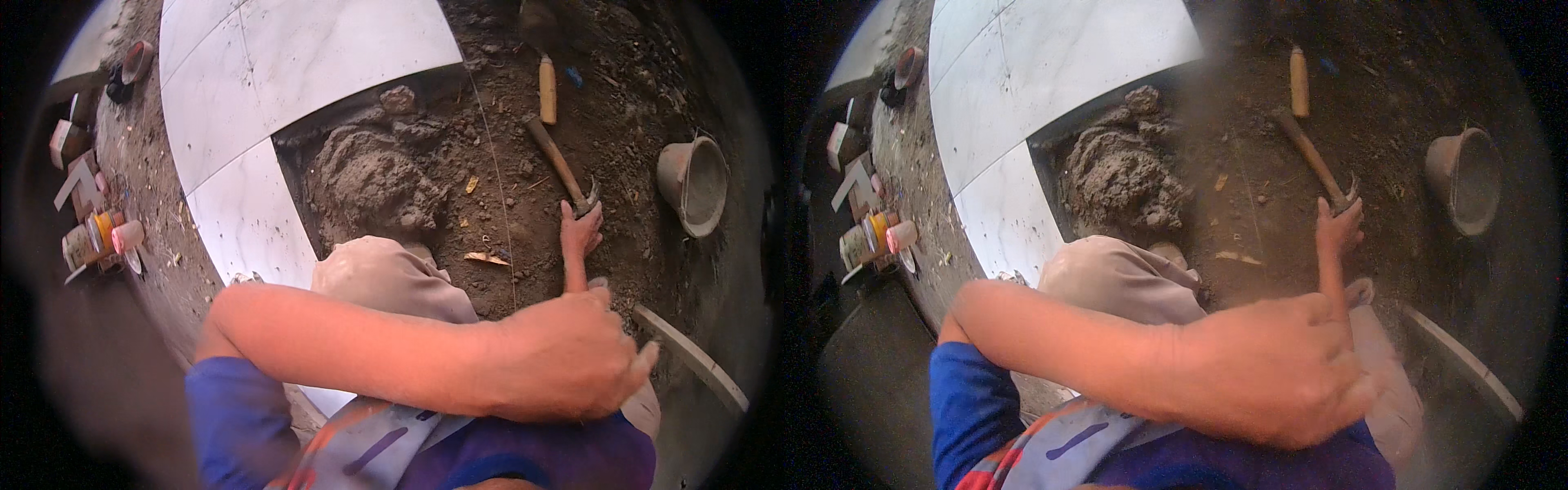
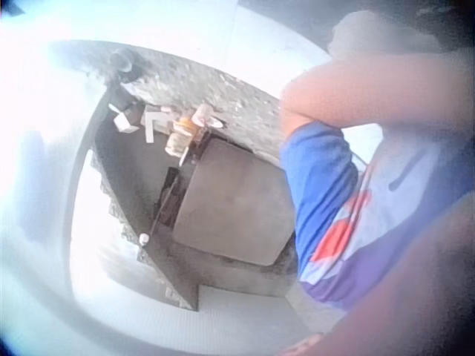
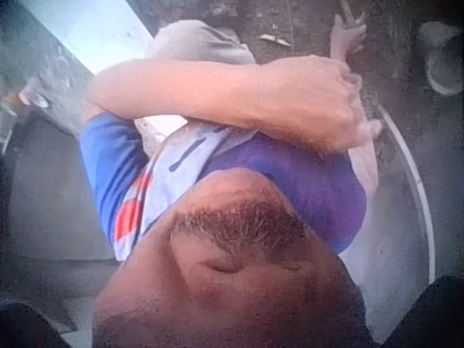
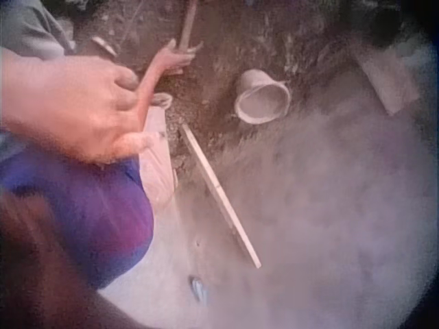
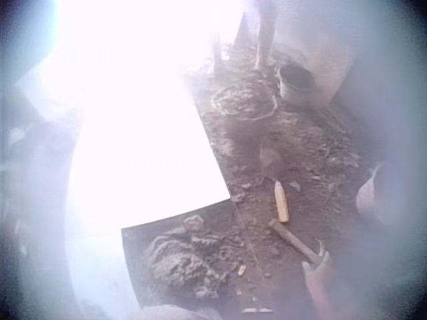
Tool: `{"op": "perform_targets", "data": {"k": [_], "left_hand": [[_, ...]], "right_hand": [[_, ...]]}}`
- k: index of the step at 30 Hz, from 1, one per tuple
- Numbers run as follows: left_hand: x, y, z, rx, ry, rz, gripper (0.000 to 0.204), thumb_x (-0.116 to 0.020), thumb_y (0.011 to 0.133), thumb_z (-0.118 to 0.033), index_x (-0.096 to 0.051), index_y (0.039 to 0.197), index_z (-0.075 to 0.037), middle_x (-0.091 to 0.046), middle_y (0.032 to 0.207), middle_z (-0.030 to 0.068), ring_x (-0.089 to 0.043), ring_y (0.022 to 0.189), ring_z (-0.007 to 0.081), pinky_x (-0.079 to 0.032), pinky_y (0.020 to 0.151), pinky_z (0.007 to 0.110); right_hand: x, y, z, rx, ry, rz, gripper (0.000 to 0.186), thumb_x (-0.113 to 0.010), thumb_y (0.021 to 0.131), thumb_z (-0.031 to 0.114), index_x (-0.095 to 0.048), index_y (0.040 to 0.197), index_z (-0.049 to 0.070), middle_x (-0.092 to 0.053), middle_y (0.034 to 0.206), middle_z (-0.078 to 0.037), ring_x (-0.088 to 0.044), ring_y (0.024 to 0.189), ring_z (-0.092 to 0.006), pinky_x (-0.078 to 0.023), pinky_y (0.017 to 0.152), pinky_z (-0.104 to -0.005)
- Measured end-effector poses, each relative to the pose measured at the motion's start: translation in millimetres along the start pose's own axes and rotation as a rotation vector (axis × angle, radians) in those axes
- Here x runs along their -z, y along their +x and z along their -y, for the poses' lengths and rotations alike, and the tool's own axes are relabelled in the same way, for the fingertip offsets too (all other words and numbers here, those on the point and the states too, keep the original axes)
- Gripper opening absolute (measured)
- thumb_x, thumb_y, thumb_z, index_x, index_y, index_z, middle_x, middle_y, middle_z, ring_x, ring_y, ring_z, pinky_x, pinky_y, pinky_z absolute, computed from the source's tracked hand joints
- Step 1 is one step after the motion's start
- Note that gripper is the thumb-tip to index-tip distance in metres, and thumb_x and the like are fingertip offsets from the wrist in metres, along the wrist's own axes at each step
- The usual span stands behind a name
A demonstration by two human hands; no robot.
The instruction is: The person is laying white floor tiles on a prepared cement bed. They use a hammer to tap the tiles into place and a trowel to spread and adjust the cement underneath.
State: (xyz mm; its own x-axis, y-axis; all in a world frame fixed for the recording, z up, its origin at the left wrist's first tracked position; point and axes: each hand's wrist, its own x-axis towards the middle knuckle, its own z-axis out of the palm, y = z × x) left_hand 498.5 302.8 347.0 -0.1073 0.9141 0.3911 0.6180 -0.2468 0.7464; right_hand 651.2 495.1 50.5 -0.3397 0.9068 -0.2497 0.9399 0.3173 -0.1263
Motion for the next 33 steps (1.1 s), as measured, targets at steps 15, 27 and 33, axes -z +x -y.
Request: {"op": "perform_targets", "data": {"k": [15,27,33], "left_hand": [[-7,-31,-65,0.050,-0.054,0.385,0.022,-0.059,0.083,-0.020,-0.070,0.086,-0.001,-0.066,0.067,0.0079,-0.067,0.063,0.0256,-0.044,0.062,0.054],[18,-35,-61,0.018,-0.179,0.434,0.023,-0.058,0.087,-0.022,-0.070,0.084,-0.002,-0.067,0.068,0.0051,-0.065,0.060,0.0213,-0.041,0.052,0.038],[26,-41,-51,0.002,-0.235,0.365,0.025,-0.059,0.087,-0.024,-0.070,0.086,-0.002,-0.067,0.068,0.0055,-0.065,0.060,0.0208,-0.041,0.052,0.038]], "right_hand": [[121,-40,99,0.283,1.575,-0.027,0.020,-0.066,0.093,0.012,-0.060,0.110,0.003,-0.060,0.084,-0.002,-0.048,0.055,-0.0084,-0.042,0.048,-0.0252],[100,-139,127,0.927,0.966,0.033,0.022,-0.069,0.091,0.008,-0.056,0.106,0.000,-0.068,0.106,-0.012,-0.065,0.094,-0.0157,-0.055,0.084,-0.0338],[29,-133,185,0.965,0.690,-0.101,0.026,-0.070,0.089,0.007,-0.055,0.110,0.001,-0.064,0.110,-0.017,-0.067,0.098,-0.0275,-0.054,0.082,-0.0372]]}}
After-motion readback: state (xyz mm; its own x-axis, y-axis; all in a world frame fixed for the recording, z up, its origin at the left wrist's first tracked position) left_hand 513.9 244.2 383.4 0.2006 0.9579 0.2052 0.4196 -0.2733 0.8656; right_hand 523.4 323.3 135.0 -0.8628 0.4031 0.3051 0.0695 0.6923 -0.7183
